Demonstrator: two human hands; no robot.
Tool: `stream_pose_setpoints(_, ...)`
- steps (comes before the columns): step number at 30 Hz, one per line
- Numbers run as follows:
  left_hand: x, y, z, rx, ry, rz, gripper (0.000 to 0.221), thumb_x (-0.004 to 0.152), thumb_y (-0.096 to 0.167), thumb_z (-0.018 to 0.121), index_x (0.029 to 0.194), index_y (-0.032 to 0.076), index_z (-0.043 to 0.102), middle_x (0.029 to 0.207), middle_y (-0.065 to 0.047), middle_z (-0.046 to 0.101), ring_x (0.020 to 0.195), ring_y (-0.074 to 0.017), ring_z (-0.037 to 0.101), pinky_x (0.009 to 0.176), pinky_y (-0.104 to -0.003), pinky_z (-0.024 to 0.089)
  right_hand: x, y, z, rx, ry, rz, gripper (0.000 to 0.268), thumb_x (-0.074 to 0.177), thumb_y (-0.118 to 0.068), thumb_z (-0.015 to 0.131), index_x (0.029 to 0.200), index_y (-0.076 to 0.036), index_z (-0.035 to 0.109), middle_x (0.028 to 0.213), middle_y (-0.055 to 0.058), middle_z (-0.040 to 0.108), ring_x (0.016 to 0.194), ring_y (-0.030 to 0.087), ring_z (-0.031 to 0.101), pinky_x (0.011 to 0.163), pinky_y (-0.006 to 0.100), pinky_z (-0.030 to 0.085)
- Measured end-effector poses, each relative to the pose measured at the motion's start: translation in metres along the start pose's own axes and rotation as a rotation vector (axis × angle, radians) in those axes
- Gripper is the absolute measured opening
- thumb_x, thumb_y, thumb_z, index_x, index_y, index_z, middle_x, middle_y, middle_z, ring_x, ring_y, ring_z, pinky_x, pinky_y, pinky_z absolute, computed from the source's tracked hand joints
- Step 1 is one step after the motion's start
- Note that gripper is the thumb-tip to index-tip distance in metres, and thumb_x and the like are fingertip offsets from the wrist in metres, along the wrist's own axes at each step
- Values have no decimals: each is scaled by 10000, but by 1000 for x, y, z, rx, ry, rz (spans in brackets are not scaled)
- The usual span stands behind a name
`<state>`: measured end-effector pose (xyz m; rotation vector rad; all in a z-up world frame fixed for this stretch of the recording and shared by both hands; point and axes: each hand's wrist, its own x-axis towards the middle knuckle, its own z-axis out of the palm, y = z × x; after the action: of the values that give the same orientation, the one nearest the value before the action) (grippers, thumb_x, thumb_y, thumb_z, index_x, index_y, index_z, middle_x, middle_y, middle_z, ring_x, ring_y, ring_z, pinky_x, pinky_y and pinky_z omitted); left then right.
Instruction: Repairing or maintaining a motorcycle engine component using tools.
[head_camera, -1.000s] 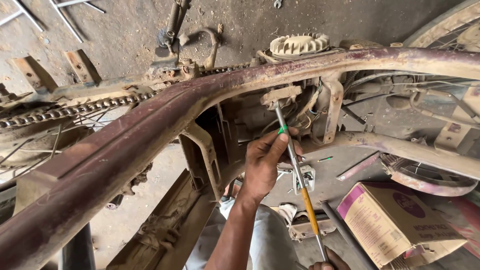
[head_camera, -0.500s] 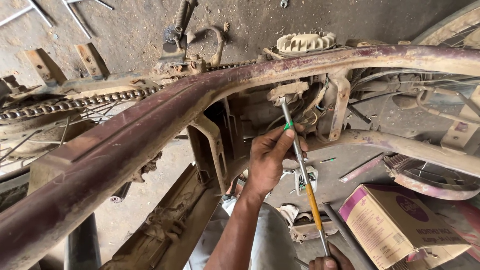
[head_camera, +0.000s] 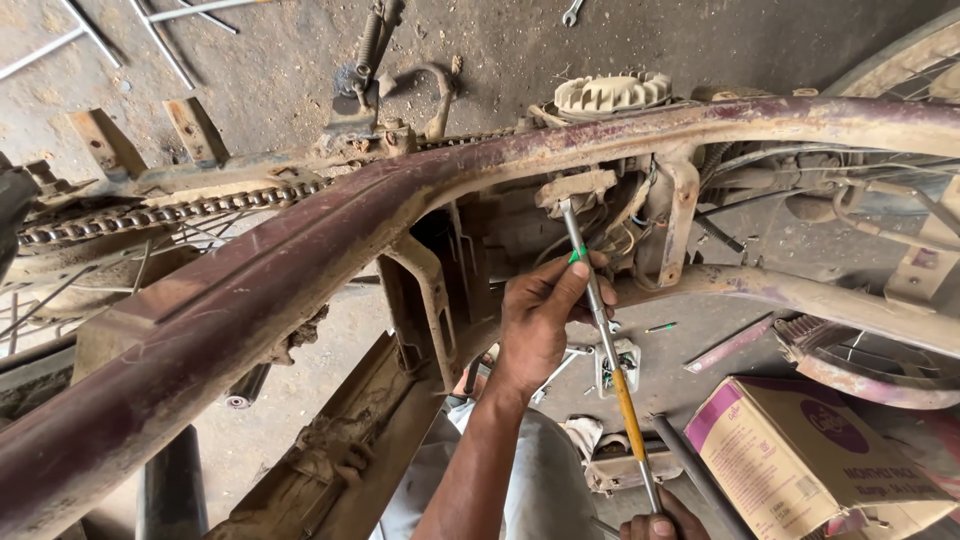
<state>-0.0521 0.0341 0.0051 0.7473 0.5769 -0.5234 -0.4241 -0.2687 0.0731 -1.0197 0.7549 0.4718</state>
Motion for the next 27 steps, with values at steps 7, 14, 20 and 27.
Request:
stream_pose_setpoints(7, 1, -7, 1, -43, 3, -6, 374, 1070, 305, 562, 1182, -25, 699, 841, -90, 741, 747, -152, 718, 667, -322, 616, 4, -5, 6, 43, 66, 55, 617, 998, -103, 514, 1518, 124, 271, 522, 16, 378, 438, 120, 379, 469, 379, 401)
stream_pose_setpoints(14, 3, -9, 3, -68, 17, 2, 361, 1080, 280, 560, 1196, -32, 700, 845, -81, 730, 752, -136, 699, 677, -301, 601, 1, -6, -8, 53, -43, -6, 589, 1032, -96, 525, 1505, 142, 265, 551, 25, 378, 460, 145, 386, 500, 392, 404)
stream_pose_setpoints(20, 8, -10, -1, -71, -6, 28, 342, 1072, 265, 567, 1182, -30, 698, 849, -89, 741, 747, -143, 715, 659, -304, 611, 1, -5, -18, 71, 33, 21, 572, 1024, -89, 528, 1475, 158, 277, 551, 20, 363, 456, 149, 373, 488, 399, 395)
stream_pose_setpoints(27, 10, -12, 2, -51, 11, 54, 343, 1081, 259, 585, 1193, -46, 695, 882, -118, 751, 759, -158, 718, 668, -312, 606, 35, -79, 32, -98, -183, 56, 693, 1083, -262, 511, 1560, 126, 192, 562, 23, 387, 481, 139, 383, 518, 401, 437)
